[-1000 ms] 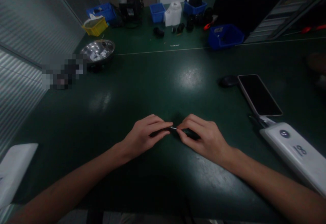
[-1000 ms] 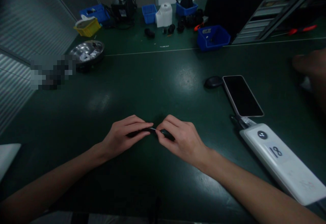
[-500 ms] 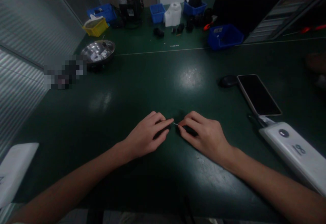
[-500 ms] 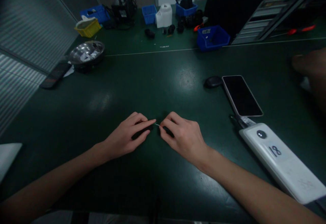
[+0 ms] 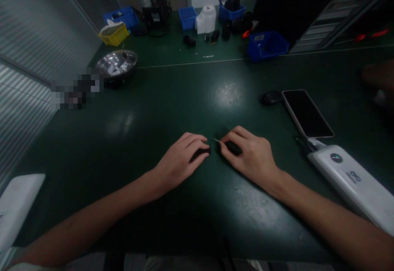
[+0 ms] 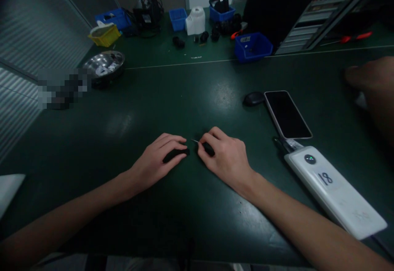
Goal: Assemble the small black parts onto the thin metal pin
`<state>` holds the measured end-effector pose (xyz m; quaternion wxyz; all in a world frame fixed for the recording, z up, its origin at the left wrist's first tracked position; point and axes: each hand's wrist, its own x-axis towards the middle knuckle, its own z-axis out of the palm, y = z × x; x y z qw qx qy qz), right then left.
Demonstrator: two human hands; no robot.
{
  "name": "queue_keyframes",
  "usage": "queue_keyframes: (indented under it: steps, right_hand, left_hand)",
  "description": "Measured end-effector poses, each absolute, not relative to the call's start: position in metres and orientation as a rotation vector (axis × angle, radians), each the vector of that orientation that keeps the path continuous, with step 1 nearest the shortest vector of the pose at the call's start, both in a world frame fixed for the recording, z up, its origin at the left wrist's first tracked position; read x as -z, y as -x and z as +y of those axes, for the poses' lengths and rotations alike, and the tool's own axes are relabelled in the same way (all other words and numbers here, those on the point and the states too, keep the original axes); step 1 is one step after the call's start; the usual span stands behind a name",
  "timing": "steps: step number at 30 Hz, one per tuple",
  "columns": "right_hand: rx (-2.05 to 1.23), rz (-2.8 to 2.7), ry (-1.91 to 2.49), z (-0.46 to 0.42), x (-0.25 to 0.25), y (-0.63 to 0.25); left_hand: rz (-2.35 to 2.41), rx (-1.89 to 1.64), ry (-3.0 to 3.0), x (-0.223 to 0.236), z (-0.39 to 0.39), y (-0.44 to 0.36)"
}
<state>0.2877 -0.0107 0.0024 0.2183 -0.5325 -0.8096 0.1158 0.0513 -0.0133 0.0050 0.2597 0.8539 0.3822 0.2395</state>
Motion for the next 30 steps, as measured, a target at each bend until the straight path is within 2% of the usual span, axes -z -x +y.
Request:
queue_keyframes:
  steps: [6, 13, 18, 22, 30]
  right_hand:
    - [-0.435, -2.157, 1.430, -0.008, -0.003, -0.290]
    - [-0.497, -2.147, 1.408, -0.008, -0.005, -0.291]
    - [-0.520, -2.153, 1.400, -0.008, -0.006, -0.291]
    - [-0.523, -2.146, 1.391, -0.007, -0.007, -0.291]
    - [-0.535, -2.159, 1.390, -0.007, -0.008, -0.290]
  left_hand:
    - [1.167, -0.574, -2.365, -0.005, 0.004, -0.022]
    - [2.021, -0.697, -2.235, -0.010, 0.046, 0.130]
    - [2.409, -0.749, -2.087, -0.006, 0.045, 0.224]
    - [2.532, -0.715, -1.948, -0.006, 0.041, 0.244]
    - [2.569, -0.587, -2.058, -0.003, 0.046, 0.252]
